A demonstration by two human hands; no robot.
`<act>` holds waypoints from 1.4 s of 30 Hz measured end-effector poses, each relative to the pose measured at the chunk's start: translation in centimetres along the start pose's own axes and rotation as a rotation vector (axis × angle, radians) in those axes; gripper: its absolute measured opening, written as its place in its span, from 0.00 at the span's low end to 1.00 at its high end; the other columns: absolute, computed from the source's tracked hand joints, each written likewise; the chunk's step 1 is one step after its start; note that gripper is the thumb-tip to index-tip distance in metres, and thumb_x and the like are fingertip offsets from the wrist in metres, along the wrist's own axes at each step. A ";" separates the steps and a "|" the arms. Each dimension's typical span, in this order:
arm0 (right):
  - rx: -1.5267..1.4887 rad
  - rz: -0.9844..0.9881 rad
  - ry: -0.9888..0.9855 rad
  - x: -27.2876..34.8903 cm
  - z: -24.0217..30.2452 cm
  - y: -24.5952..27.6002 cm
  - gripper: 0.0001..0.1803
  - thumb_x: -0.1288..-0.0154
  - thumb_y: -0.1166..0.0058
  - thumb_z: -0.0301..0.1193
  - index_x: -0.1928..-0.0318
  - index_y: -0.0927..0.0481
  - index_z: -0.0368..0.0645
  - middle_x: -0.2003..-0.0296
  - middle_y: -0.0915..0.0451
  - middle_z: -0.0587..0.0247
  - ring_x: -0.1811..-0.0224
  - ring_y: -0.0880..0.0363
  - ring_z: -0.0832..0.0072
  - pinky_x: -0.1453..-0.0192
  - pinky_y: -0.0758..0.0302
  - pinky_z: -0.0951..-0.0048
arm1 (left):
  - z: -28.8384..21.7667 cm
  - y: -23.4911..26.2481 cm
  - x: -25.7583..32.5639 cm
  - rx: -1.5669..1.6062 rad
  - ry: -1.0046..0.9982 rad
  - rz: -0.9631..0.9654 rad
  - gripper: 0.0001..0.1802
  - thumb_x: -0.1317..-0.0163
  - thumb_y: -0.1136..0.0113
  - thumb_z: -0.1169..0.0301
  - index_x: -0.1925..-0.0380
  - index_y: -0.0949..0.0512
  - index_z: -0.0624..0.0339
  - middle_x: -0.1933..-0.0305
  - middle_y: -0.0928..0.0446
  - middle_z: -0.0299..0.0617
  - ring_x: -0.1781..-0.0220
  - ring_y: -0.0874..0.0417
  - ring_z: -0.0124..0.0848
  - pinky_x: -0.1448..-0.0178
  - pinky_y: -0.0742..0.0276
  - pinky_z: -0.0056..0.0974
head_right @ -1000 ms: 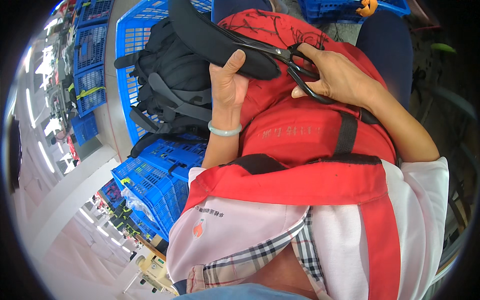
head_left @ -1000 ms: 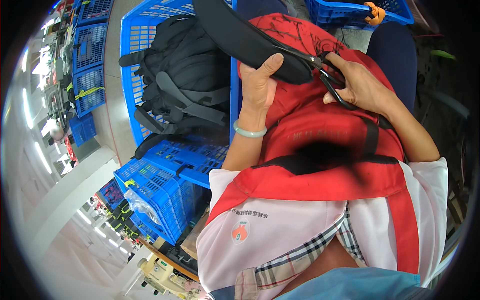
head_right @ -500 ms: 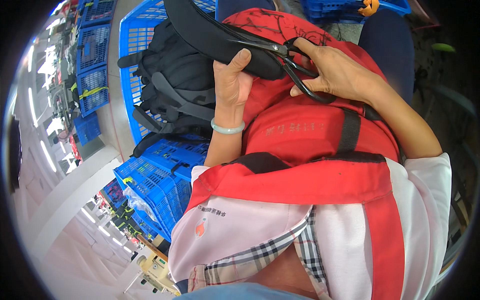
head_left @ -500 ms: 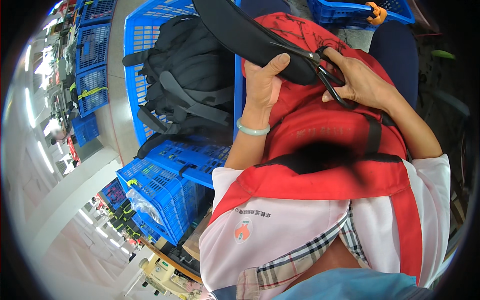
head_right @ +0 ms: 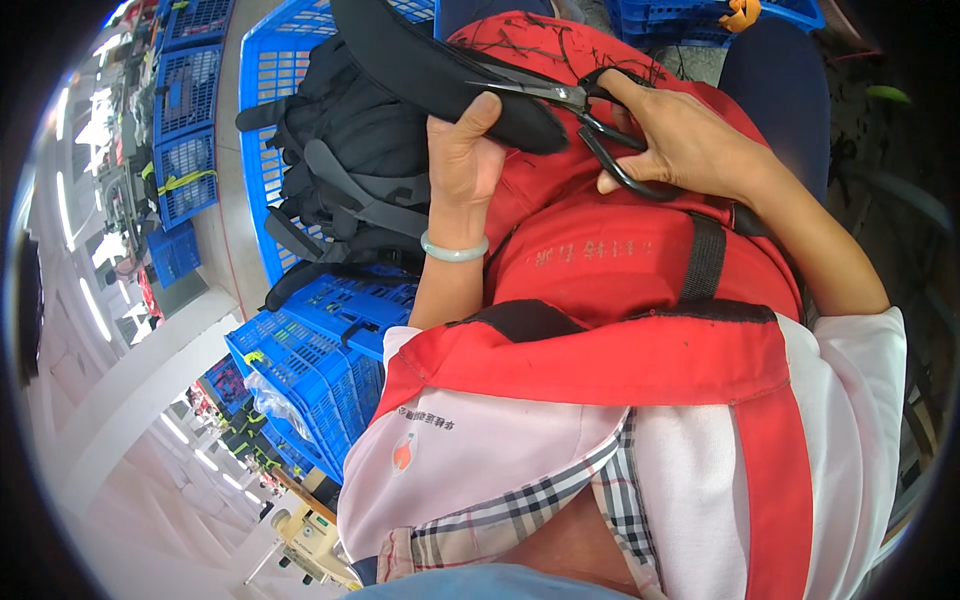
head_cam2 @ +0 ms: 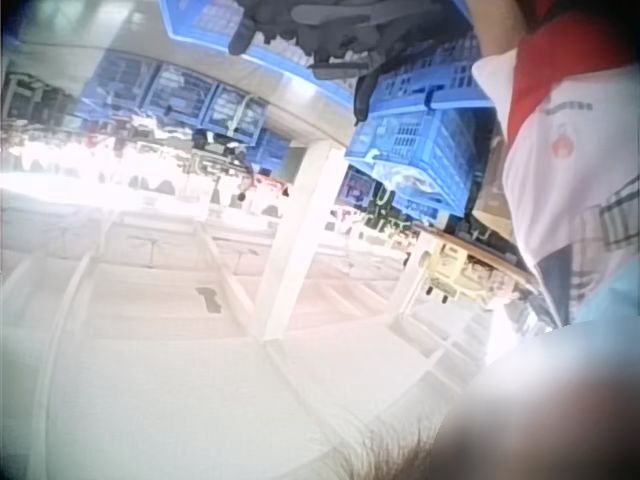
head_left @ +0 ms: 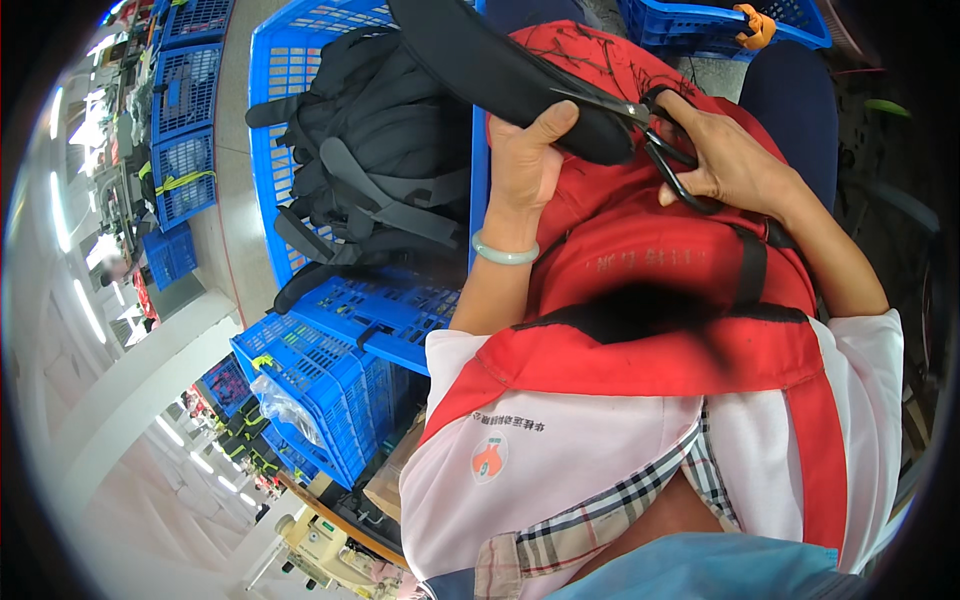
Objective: Using scissors to trim loose threads and excess material from the padded straps of a black backpack while seated at a workbench.
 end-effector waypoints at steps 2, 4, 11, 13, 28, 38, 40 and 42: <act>-0.088 0.008 -0.037 -0.5 0.6 -0.1 0.35 0.50 0.31 0.45 0.53 0.37 0.37 0.74 0.31 0.53 0.71 0.33 0.56 0.64 0.34 0.59 | 0.1 0.0 0.0 -0.019 -0.005 0.004 0.20 0.47 0.31 0.81 0.53 0.24 0.62 0.57 0.20 0.39 0.54 0.18 0.31 0.44 0.23 0.36; -0.098 0.005 -0.055 -0.7 -0.3 -0.7 0.35 0.50 0.30 0.45 0.54 0.37 0.37 0.74 0.32 0.52 0.72 0.35 0.56 0.65 0.34 0.59 | 0.1 0.0 -0.1 -0.010 0.010 0.025 0.21 0.47 0.31 0.81 0.53 0.25 0.62 0.56 0.20 0.39 0.53 0.19 0.31 0.44 0.23 0.36; -0.073 0.065 -0.057 -0.4 0.6 0.1 0.41 0.53 0.30 0.51 0.48 0.34 0.37 0.73 0.28 0.47 0.68 0.25 0.51 0.63 0.32 0.57 | 0.5 0.8 0.3 -0.028 -0.001 0.034 0.24 0.44 0.34 0.81 0.47 0.27 0.61 0.51 0.22 0.39 0.48 0.21 0.33 0.39 0.25 0.41; -0.060 0.007 -0.017 0.2 -0.5 -0.3 0.41 0.53 0.30 0.50 0.48 0.33 0.37 0.72 0.28 0.46 0.67 0.25 0.50 0.63 0.32 0.57 | 0.3 1.0 0.1 0.024 -0.014 0.023 0.24 0.44 0.34 0.81 0.47 0.27 0.60 0.51 0.22 0.39 0.48 0.21 0.33 0.39 0.25 0.41; -0.048 0.031 0.006 -0.3 -0.3 -0.4 0.38 0.52 0.29 0.43 0.47 0.36 0.38 0.74 0.30 0.46 0.68 0.29 0.50 0.62 0.32 0.57 | 0.1 1.7 -0.2 0.018 -0.046 0.003 0.23 0.46 0.32 0.82 0.50 0.26 0.61 0.54 0.21 0.39 0.51 0.19 0.32 0.41 0.24 0.37; 0.007 0.018 -0.076 -1.1 -0.3 -1.0 0.30 0.43 0.35 0.47 0.54 0.31 0.36 0.79 0.29 0.46 0.74 0.28 0.49 0.68 0.33 0.58 | 0.1 1.8 -0.2 0.032 -0.022 -0.014 0.21 0.46 0.32 0.82 0.52 0.25 0.60 0.56 0.20 0.38 0.54 0.18 0.31 0.43 0.23 0.37; 0.018 -0.014 -0.037 -1.1 -0.2 -1.1 0.29 0.43 0.35 0.46 0.55 0.30 0.36 0.80 0.30 0.47 0.76 0.29 0.51 0.69 0.33 0.58 | 0.0 1.5 -0.1 0.037 -0.026 0.003 0.21 0.46 0.32 0.82 0.52 0.24 0.60 0.56 0.20 0.38 0.54 0.18 0.31 0.43 0.23 0.37; -0.005 -0.009 -0.090 -1.5 0.6 -1.1 0.27 0.42 0.35 0.46 0.57 0.30 0.36 0.80 0.31 0.48 0.77 0.32 0.53 0.69 0.34 0.59 | 0.1 1.8 -0.1 -0.005 -0.051 0.031 0.20 0.44 0.34 0.81 0.51 0.25 0.59 0.55 0.21 0.37 0.52 0.19 0.31 0.41 0.24 0.39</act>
Point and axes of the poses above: each hand's wrist, its own x-axis away from the middle knuckle, its own y-axis out of the back of the hand, z = x × y, the point moved 1 cm from there along -x, towards the middle knuckle
